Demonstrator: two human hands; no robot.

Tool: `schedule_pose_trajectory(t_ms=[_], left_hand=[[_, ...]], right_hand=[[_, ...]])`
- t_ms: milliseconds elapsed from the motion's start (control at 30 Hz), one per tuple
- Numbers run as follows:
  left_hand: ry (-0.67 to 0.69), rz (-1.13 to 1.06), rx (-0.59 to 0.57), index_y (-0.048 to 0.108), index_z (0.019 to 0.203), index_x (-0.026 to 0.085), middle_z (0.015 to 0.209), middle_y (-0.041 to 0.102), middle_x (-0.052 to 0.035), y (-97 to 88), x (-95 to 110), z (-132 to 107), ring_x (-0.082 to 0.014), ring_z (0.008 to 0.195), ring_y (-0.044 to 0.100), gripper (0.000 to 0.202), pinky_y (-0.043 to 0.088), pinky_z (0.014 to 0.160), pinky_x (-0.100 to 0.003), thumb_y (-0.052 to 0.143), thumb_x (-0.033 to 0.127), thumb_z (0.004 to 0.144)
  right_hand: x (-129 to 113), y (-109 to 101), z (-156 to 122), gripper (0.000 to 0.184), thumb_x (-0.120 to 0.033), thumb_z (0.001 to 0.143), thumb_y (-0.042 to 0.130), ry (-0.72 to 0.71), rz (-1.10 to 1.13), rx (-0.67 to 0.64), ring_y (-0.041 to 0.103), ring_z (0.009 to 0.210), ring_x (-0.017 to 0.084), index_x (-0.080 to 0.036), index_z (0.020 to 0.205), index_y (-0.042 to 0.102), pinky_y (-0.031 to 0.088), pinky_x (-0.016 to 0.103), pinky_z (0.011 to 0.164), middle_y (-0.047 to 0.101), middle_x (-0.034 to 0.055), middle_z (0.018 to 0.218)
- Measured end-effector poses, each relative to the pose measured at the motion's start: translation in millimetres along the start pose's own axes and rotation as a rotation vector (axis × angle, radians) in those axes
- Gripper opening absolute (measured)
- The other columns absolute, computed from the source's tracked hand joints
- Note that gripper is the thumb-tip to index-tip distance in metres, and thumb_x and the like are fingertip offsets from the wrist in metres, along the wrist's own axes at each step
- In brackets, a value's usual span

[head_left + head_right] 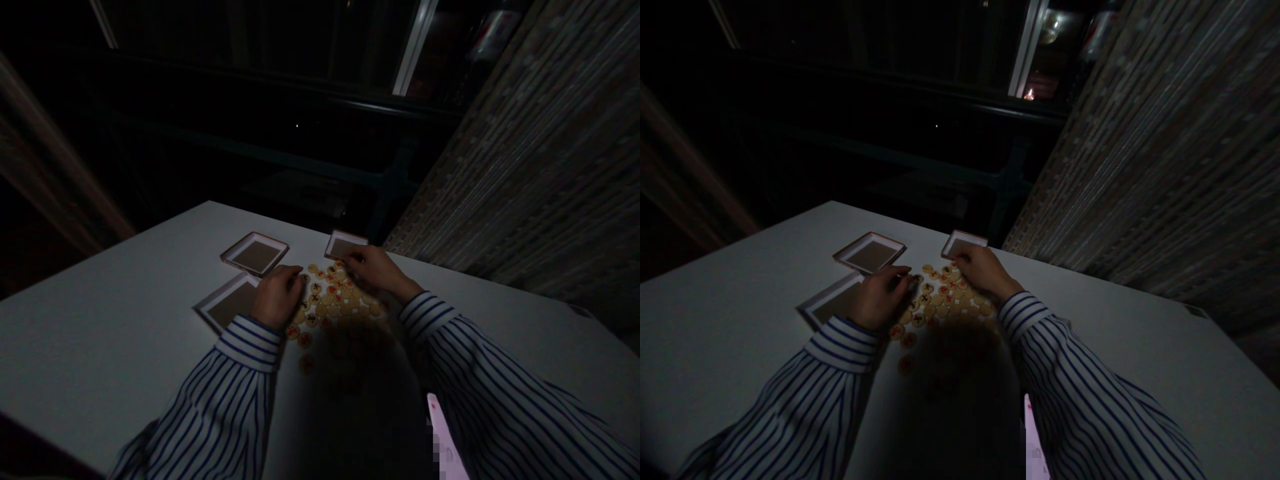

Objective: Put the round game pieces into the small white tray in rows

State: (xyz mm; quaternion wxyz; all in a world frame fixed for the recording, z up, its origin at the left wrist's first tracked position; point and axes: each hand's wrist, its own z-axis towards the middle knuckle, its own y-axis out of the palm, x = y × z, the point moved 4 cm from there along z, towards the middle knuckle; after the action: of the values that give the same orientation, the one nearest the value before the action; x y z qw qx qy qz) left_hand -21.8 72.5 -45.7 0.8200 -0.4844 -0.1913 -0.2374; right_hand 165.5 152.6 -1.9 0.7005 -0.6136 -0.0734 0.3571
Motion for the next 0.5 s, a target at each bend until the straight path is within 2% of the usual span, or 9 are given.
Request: schedule_pose_trajectory(t_ms=[133, 333, 500], left_hand=[[-0.033, -0.025, 0.043, 0.063, 0.098, 0.016, 0.096, 0.065, -0.0072, -3.3, -1.0, -0.4, -0.0184, 0.087, 0.060, 0.031, 0.046, 0.082, -0.030, 0.043, 0.033, 0.082], [-0.001, -0.024, 0.021, 0.063, 0.097, 0.015, 0.095, 0.066, -0.0073, -0.4, 1.4, -0.7, -0.0184, 0.085, 0.061, 0.031, 0.046, 0.082, -0.031, 0.043, 0.032, 0.082], [0.038, -0.039, 0.030, 0.063, 0.096, 0.016, 0.095, 0.065, -0.0065, 0.0, 4.9, -1.5, -0.0182, 0.086, 0.060, 0.029, 0.046, 0.081, -0.029, 0.044, 0.031, 0.081]], right_hand=[[6.8, -7.9, 0.8, 0.023, -0.024, 0.080, 0.046, 0.029, 0.029, 0.029, 0.058, 0.075, 0.014, -0.016, 0.089, 0.065, 0.040, 0.022, 0.065, 0.067, 0.0035, 0.085], [8.7, -7.5, -8.0, 0.021, -0.023, 0.078, 0.048, 0.008, 0.061, -0.095, 0.059, 0.066, 0.014, -0.017, 0.086, 0.066, 0.042, 0.023, 0.062, 0.067, 0.0020, 0.073], [10.9, -20.2, -11.8, 0.022, -0.026, 0.078, 0.048, -0.031, 0.100, -0.084, 0.060, 0.070, 0.015, -0.016, 0.087, 0.066, 0.044, 0.024, 0.064, 0.067, 0.0031, 0.080]])
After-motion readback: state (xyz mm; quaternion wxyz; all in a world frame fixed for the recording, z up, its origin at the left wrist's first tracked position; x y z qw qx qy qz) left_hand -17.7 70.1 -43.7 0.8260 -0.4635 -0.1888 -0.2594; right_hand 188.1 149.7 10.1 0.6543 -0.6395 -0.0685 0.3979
